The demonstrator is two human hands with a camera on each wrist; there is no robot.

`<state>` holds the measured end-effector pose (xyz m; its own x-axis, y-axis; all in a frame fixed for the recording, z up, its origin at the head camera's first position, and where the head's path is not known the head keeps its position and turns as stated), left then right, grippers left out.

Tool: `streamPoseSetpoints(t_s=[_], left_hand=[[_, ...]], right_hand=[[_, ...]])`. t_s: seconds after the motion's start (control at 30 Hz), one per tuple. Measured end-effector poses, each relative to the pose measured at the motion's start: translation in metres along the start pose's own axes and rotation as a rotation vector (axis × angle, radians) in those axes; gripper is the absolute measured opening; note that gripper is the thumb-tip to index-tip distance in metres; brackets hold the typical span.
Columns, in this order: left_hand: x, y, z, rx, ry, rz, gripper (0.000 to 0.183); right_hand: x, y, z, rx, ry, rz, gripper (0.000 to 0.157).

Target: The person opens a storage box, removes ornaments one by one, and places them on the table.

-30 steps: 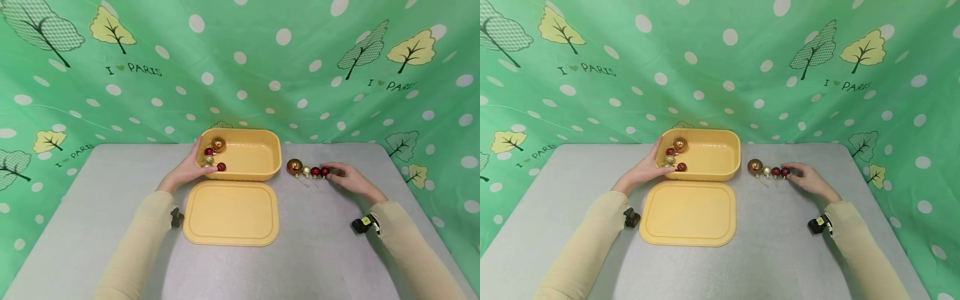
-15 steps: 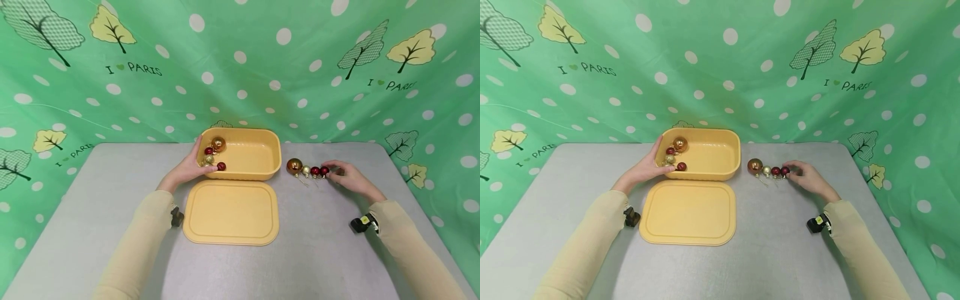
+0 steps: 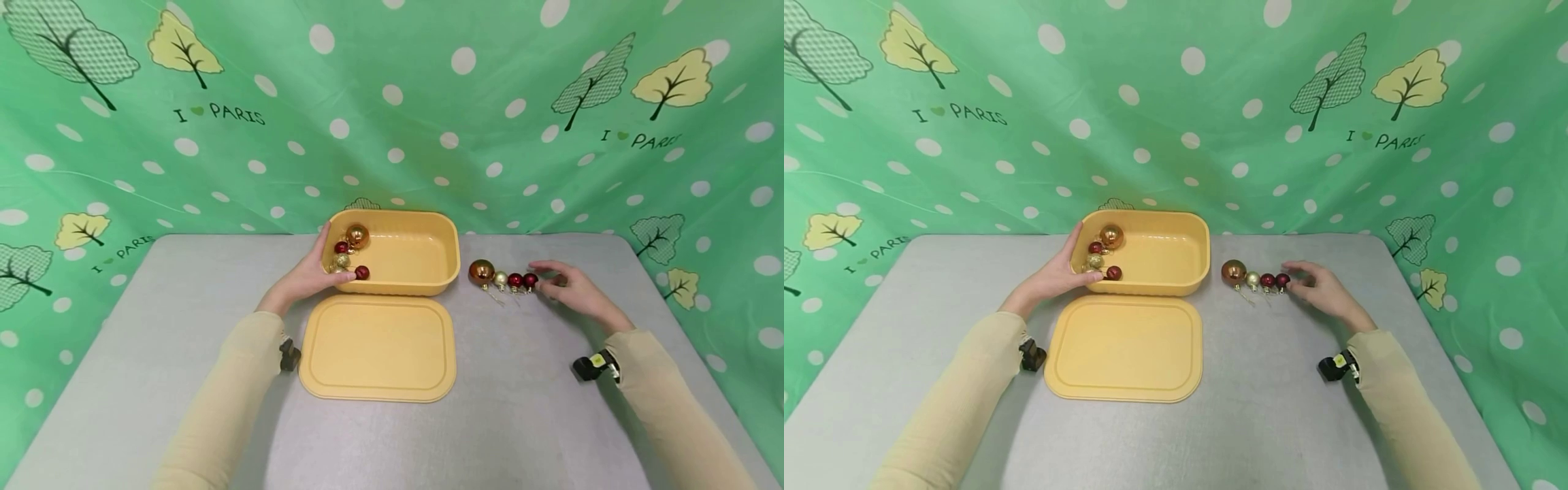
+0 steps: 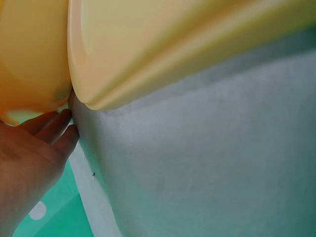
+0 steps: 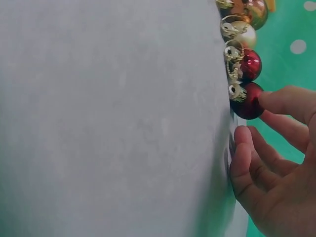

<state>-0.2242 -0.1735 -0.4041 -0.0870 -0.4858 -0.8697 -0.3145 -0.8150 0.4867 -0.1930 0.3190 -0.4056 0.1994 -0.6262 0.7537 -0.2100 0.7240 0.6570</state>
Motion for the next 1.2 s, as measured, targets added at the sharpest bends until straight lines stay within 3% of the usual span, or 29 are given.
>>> streamPoseSetpoints(t_s=[0.27, 0.53, 0.83, 1.2], left_hand=[[-0.032, 0.003, -0.015, 0.021, 0.007, -0.032, 0.112], [-0.002, 0.0, -0.002, 0.006, 0.0, -0.017, 0.116], [0.004, 0.0, 0.001, 0.0, -0.005, -0.007, 0.118], [-0.036, 0.004, -0.017, 0.038, 0.013, -0.01, 0.111]], right_hand=[[0.013, -0.003, 0.001, -0.119, 0.047, -0.001, 0.044], [0.046, -0.011, 0.005, -0.205, 0.106, 0.072, 0.039], [0.08, -0.041, 0.014, -0.128, 0.242, 0.134, 0.032], [0.109, -0.077, 0.028, -0.008, 0.315, 0.252, 0.026]])
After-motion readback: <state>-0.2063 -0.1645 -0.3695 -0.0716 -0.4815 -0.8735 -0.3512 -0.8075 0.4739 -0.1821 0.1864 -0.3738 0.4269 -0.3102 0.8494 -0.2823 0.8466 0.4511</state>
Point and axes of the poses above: each hand's wrist, its own z-axis towards the middle knuckle, its own y-axis out of the back of the hand, x = y × z, the point moved 2 cm from there along z, towards the middle knuckle, and after that the axes turned 3 degrees about -x, right-handed, at the moved point
